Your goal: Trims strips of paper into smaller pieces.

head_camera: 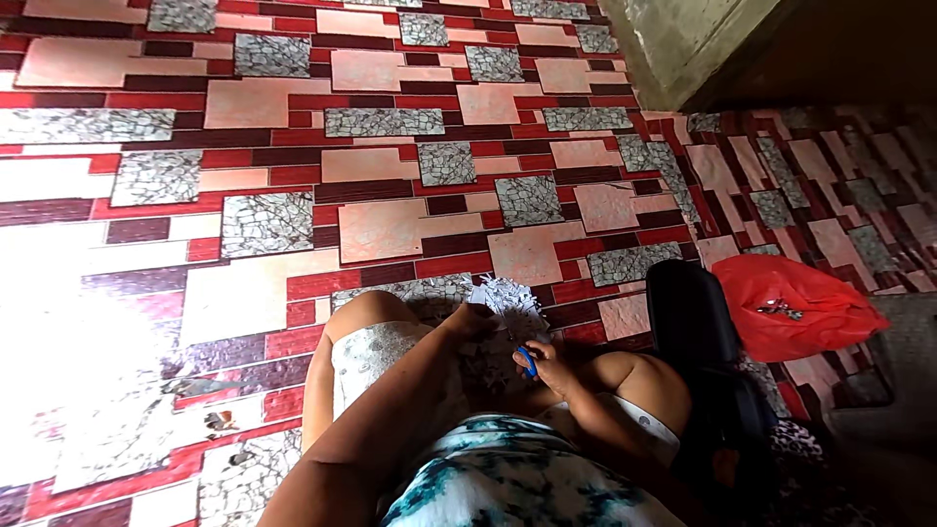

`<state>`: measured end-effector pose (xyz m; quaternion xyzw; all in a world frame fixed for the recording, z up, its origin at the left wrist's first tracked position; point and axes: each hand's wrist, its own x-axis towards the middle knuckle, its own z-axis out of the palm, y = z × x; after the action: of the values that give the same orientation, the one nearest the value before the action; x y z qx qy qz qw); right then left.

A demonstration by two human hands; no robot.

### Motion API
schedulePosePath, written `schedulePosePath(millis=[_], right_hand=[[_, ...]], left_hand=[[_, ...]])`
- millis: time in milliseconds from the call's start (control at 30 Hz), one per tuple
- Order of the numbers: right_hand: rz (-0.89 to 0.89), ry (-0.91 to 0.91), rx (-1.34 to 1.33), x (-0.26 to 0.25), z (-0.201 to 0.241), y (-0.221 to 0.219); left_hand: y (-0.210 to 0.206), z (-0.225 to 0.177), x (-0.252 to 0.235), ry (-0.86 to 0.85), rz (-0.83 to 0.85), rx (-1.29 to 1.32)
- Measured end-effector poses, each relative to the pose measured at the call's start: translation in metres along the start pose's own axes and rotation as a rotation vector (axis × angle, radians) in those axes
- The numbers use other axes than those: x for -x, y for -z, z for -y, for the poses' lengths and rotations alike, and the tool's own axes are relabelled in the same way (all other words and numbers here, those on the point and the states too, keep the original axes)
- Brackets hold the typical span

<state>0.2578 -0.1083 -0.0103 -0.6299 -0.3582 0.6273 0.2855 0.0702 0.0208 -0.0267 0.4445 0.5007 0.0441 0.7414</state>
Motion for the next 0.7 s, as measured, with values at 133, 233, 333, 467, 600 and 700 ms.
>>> schedulePosePath(millis=[133, 233, 333, 467, 600, 700], right_hand=[[-0.029, 0.053, 0.074, -0.0005, -0.0031, 0.0001], [-0.040, 0.049, 0.114, 0.0001, -0.0019, 0.0005], [-0.030, -0.004, 0.038, -0.0005, -0.0014, 0.0017], [0.014, -0.035, 0.001, 0.0010, -0.0005, 0.0022], [0.007, -0.010, 0.011, 0.0011, -0.0001, 0.0002], [-0.004, -0.002, 0.005, 0.0010, -0.0003, -0.0003]], left_hand=[[0.0002, 0.0015, -0.0004, -0.016, 0.012, 0.005], [-0.0006, 0.0015, 0.0003, -0.020, -0.001, 0.003], [-0.0010, 0.0000, 0.0017, -0.023, -0.010, -0.004], [0.0003, 0.0012, -0.0008, -0.019, -0.008, 0.023], [-0.0016, -0.0010, 0.0016, -0.013, 0.009, 0.015], [-0.0016, -0.0005, 0.0008, -0.014, 0.013, 0.001]])
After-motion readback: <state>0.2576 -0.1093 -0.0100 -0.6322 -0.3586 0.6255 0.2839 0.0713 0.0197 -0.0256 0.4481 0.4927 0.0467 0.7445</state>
